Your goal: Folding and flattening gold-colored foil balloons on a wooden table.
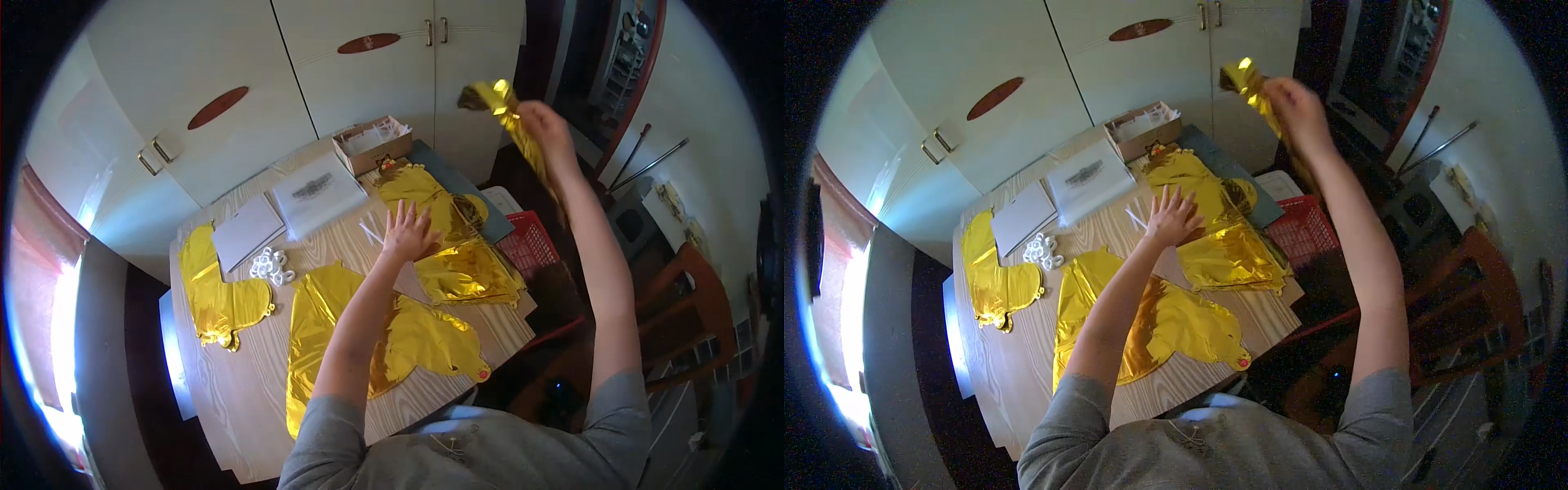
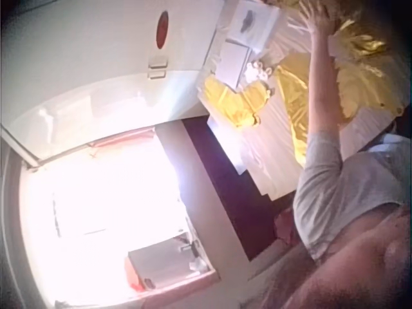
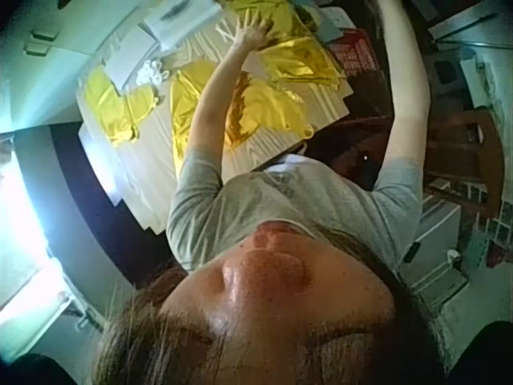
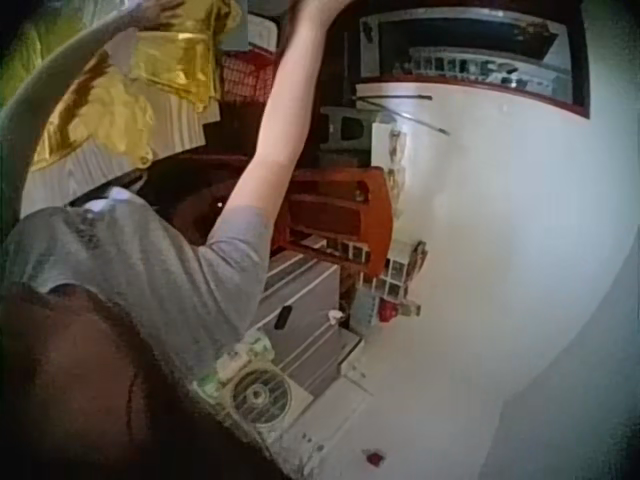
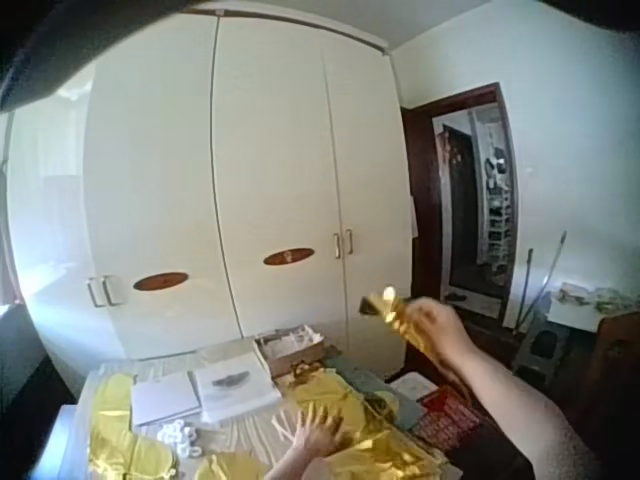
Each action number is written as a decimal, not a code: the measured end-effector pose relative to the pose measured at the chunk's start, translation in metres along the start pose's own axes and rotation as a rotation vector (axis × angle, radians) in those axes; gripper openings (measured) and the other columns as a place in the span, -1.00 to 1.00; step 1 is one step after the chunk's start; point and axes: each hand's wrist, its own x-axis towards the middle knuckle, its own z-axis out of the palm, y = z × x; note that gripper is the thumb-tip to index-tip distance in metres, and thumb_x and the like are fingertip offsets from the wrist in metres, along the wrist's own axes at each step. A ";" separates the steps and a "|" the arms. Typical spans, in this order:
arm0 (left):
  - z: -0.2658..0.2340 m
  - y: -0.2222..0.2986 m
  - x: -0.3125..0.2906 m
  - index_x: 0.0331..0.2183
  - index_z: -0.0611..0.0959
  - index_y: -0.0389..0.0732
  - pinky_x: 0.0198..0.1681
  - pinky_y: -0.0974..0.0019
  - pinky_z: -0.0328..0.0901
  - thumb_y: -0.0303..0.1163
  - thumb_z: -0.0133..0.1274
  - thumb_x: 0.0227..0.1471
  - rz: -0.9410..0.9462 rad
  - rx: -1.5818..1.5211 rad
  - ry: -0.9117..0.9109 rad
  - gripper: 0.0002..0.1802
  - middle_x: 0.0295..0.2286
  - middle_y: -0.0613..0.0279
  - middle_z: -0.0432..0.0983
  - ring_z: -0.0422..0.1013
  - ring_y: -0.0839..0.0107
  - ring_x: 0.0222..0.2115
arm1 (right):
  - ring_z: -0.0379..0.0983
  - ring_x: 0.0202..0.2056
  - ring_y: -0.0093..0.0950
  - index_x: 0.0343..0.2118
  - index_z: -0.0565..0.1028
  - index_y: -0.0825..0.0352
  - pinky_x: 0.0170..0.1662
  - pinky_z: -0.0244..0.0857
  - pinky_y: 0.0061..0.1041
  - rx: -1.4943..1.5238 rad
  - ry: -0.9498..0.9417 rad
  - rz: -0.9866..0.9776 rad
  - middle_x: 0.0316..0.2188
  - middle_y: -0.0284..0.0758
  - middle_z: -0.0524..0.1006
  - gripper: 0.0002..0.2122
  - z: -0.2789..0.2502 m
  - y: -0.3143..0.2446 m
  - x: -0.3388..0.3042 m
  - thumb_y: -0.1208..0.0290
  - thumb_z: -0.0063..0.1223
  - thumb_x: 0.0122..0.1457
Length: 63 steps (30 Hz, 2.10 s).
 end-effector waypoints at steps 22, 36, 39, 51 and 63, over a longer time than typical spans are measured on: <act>-0.114 -0.046 -0.265 0.18 0.16 -0.19 0.02 0.13 0.25 -0.21 -0.11 0.22 -0.767 -1.145 0.713 -0.42 0.08 0.02 0.21 0.27 0.20 0.03 | 0.54 -0.26 -0.52 -0.40 0.54 0.22 -0.25 0.38 -0.48 -0.039 -0.761 -0.713 -0.31 -0.42 0.60 -0.89 0.165 -0.067 -0.339 0.37 0.00 0.08; -0.107 -0.007 -0.275 0.19 0.29 -0.08 0.23 -0.31 -0.26 0.12 0.00 0.02 -0.164 -0.033 -0.179 -0.20 0.22 -0.06 0.04 -0.11 -0.14 0.25 | 0.53 -0.21 -0.39 -0.35 0.52 0.28 -0.15 0.39 -0.41 0.045 -0.800 -0.513 -0.27 -0.30 0.59 -0.84 0.156 -0.069 -0.325 0.31 0.03 0.15; -0.105 0.000 -0.281 0.20 0.27 -0.09 0.23 -0.32 -0.24 0.21 -0.01 -0.01 -0.098 -0.003 -0.176 -0.15 0.22 0.00 0.07 -0.08 -0.10 0.25 | 0.49 -0.12 -0.31 -0.21 0.48 0.32 -0.05 0.37 -0.35 -0.096 -0.736 -0.389 -0.19 -0.24 0.56 -0.79 0.148 -0.028 -0.298 0.32 0.00 0.17; -0.095 -0.004 -0.253 0.21 0.21 -0.14 0.27 -0.10 -0.13 0.27 -0.06 -0.01 0.275 -0.052 -0.193 -0.07 0.21 -0.01 0.08 -0.02 0.04 0.25 | 0.24 0.15 -0.22 0.09 0.29 0.40 0.24 0.07 -0.26 -0.288 -0.825 -0.320 0.07 -0.16 0.39 -0.64 0.148 0.023 -0.269 0.44 -0.16 0.23; -0.106 -0.060 -0.219 0.24 0.16 -0.11 0.31 -0.04 -0.22 0.32 -0.06 -0.04 0.049 -0.008 -0.180 -0.02 0.25 -0.02 -0.04 -0.17 -0.02 0.28 | 0.26 0.11 -0.14 0.07 0.27 0.45 0.17 0.14 -0.23 -0.157 -0.581 -0.306 0.03 -0.03 0.36 -0.60 0.189 0.031 -0.274 0.44 -0.04 0.19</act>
